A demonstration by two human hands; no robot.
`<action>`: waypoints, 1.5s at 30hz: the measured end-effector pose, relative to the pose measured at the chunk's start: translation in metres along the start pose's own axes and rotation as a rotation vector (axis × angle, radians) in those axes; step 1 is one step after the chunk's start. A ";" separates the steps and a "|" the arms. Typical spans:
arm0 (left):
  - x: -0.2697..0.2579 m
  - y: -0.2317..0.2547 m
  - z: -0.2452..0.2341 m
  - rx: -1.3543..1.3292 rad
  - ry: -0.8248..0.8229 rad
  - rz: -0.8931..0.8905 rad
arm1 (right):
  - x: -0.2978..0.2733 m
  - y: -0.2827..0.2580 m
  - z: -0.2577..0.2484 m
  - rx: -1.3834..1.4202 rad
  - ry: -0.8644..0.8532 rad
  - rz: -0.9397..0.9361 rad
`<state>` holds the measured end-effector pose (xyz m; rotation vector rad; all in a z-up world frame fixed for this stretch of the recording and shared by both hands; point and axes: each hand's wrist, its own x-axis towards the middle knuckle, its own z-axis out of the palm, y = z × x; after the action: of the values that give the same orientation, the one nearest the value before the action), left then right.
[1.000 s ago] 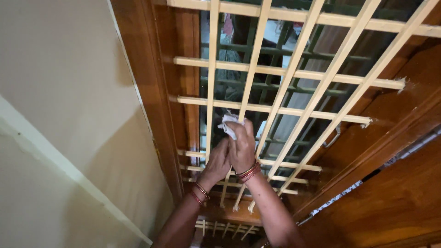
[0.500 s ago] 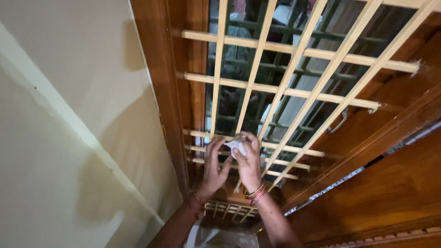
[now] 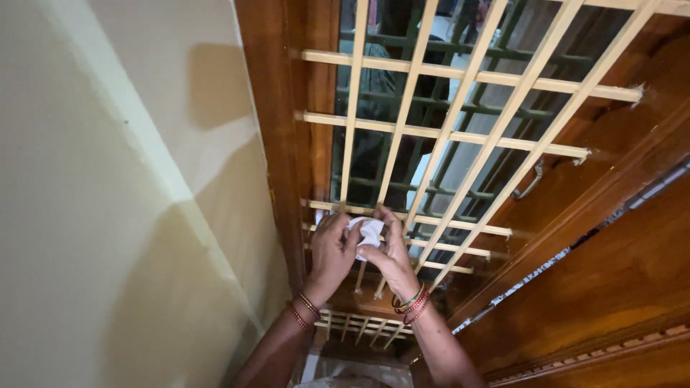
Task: The person wipes the glass panes of a wooden door with a white cloth, moving methodically across the grid pattern. The person uses both hands to hold and maneuver the cloth while cleaning the surface.
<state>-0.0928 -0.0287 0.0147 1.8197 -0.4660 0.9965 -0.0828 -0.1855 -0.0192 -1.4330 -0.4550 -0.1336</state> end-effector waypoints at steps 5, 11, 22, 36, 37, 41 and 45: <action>0.014 0.020 -0.016 0.294 0.053 0.182 | 0.001 -0.005 0.000 -0.007 -0.053 0.002; 0.001 -0.001 -0.001 -0.286 -0.159 -0.494 | 0.000 0.010 -0.026 0.080 0.153 0.082; -0.042 -0.034 0.033 -0.978 -0.313 -0.712 | -0.010 -0.004 -0.048 0.178 0.046 0.061; -0.025 0.009 0.024 -0.305 -0.316 -0.358 | -0.025 -0.012 -0.042 -0.323 0.017 -0.061; -0.023 0.007 0.023 -0.313 -0.296 -0.308 | -0.024 -0.009 -0.044 -0.365 0.023 -0.059; -0.019 -0.002 0.024 -0.389 -0.195 -0.227 | -0.025 -0.004 -0.061 -0.448 0.016 -0.060; -0.018 -0.008 0.026 -0.538 -0.131 -0.403 | -0.027 -0.009 -0.074 -0.256 -0.041 0.085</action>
<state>-0.0875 -0.0499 -0.0090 1.4138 -0.3791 0.4219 -0.0944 -0.2636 -0.0266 -1.7069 -0.4203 -0.0961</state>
